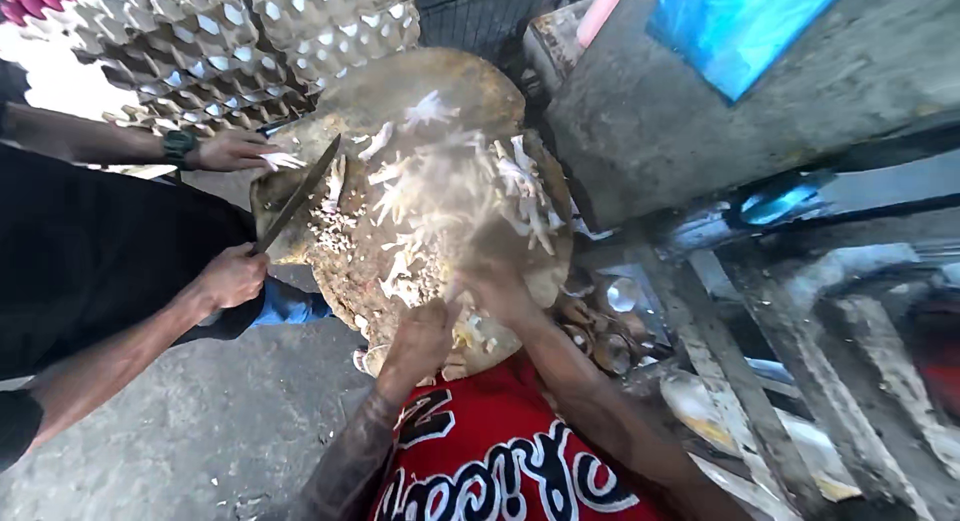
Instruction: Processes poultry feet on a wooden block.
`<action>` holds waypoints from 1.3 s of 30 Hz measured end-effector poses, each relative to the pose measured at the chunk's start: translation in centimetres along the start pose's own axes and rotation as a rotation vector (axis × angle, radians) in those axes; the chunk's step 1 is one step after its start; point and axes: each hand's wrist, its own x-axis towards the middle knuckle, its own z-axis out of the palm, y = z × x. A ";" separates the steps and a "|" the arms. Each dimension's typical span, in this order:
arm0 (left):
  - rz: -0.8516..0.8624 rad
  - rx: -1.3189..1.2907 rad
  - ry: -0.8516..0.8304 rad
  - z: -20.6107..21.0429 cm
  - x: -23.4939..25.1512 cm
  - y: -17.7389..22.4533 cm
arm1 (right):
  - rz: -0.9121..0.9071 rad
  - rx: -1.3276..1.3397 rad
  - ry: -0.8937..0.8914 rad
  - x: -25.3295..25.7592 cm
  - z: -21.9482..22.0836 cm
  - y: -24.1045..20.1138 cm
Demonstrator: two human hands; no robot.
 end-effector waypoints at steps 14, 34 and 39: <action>0.086 -0.115 0.140 0.4 -1.8 -3.9 | 0.138 -0.143 -0.204 -2.2 -1.2 -0.7; -0.010 -0.074 0.400 -1.1 6.8 -7.4 | 0.138 -0.470 -0.315 1.9 0.6 -0.3; 0.237 -0.331 0.350 0.8 3.2 -5.4 | 0.076 0.046 -0.234 1.7 2.4 0.6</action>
